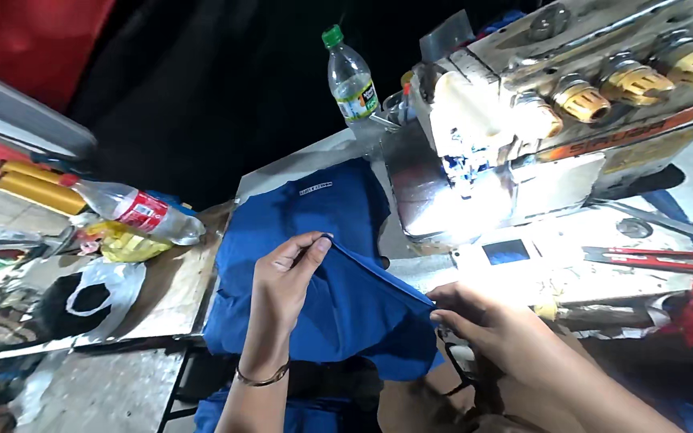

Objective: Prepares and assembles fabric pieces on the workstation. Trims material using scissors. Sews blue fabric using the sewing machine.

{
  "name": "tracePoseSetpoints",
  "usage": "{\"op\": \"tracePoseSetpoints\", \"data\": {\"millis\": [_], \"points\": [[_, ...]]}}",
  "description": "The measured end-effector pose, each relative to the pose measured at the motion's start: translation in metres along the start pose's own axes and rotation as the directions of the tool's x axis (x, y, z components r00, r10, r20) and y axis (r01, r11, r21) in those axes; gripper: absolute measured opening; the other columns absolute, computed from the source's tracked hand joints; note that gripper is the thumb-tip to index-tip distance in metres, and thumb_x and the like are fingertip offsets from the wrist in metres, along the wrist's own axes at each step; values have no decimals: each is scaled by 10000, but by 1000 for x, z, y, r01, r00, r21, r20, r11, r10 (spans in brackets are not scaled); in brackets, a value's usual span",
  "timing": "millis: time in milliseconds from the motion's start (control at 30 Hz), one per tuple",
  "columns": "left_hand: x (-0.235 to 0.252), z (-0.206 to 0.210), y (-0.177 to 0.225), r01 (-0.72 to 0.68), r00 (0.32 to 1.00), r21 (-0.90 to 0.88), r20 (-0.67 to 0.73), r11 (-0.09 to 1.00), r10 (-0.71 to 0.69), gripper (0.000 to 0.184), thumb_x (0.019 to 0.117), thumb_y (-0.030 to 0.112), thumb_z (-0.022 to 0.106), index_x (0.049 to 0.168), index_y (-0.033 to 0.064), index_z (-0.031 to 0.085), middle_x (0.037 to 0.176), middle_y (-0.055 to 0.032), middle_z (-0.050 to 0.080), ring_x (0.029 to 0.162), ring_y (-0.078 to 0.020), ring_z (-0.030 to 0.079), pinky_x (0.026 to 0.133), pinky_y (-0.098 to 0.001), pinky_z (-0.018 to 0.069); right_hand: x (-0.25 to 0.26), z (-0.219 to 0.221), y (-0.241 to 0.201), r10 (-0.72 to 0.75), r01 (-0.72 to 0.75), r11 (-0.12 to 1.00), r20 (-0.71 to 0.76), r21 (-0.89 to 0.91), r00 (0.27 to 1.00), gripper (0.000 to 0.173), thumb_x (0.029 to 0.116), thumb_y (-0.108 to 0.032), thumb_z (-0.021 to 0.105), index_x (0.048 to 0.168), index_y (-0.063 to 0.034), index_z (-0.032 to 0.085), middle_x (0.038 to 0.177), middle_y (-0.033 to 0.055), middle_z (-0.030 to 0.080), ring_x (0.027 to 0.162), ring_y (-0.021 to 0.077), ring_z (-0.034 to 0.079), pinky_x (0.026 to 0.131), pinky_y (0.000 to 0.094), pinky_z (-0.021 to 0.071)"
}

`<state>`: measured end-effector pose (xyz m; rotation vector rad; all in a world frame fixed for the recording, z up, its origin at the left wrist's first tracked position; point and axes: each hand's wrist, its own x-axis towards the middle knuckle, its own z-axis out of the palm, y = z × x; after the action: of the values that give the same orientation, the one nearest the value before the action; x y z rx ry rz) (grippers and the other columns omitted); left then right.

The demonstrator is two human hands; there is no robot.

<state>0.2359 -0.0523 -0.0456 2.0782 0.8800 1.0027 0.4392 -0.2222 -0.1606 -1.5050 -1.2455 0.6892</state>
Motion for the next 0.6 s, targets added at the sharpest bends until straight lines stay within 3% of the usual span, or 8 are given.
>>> {"op": "tracePoseSetpoints", "data": {"millis": [133, 233, 300, 367, 500, 600], "points": [[-3, -3, -2, 56, 998, -6, -12, 998, -56, 157, 977, 158, 684, 1101, 122, 774, 1012, 55, 751, 883, -31, 690, 793, -209, 573, 4, 0, -5, 93, -96, 994, 52, 49, 994, 169, 934, -348, 701, 1037, -222, 745, 924, -95, 711, 821, -9, 684, 743, 199, 596], [-3, 0, -5, 54, 998, -61, -32, 997, -56, 148, 986, 170, 675, 1101, 137, 763, 990, 60, 736, 851, -20, 674, 741, -183, 561, 8, 5, -6, 129, -132, 987, 39, 96, 991, 117, 913, -334, 705, 953, -230, 739, 877, -97, 689, 765, -9, 659, 692, 190, 573], [6, 4, -9, -25, 998, -133, -67, 991, 16, 135, 993, 109, 645, 1098, 116, 729, 990, 64, 719, 889, -14, 664, 802, -187, 557, 11, 7, -12, 90, -87, 988, -15, 129, 996, 84, 903, -325, 686, 933, -250, 708, 848, -123, 697, 739, -19, 661, 659, 180, 567], [26, 5, -7, -158, 984, -147, -106, 976, 143, 143, 994, 72, 620, 1110, 97, 700, 1010, 85, 703, 935, 0, 654, 868, -197, 549, 18, 2, -29, -35, 50, 988, -108, 143, 994, 53, 899, -286, 678, 925, -243, 695, 809, -133, 686, 706, -24, 649, 618, 163, 558], [84, 17, 26, -328, 940, -192, -161, 925, 300, 124, 1024, 85, 563, 1118, 118, 637, 998, 114, 688, 941, -4, 658, 873, -218, 556, 25, -33, -82, -183, 218, 972, -291, 92, 939, 81, 926, -200, 714, 1003, -178, 713, 834, -112, 708, 664, -27, 633, 567, 138, 535], [124, 40, 36, -272, 960, -156, -111, 950, 257, 127, 1039, 122, 552, 1141, 86, 617, 997, 67, 670, 931, -9, 649, 869, -214, 549, 35, -53, -98, -182, 184, 982, -387, -32, 904, 199, 932, -183, 716, 1128, -170, 680, 906, -95, 726, 738, -4, 688, 632, 163, 597]]}}
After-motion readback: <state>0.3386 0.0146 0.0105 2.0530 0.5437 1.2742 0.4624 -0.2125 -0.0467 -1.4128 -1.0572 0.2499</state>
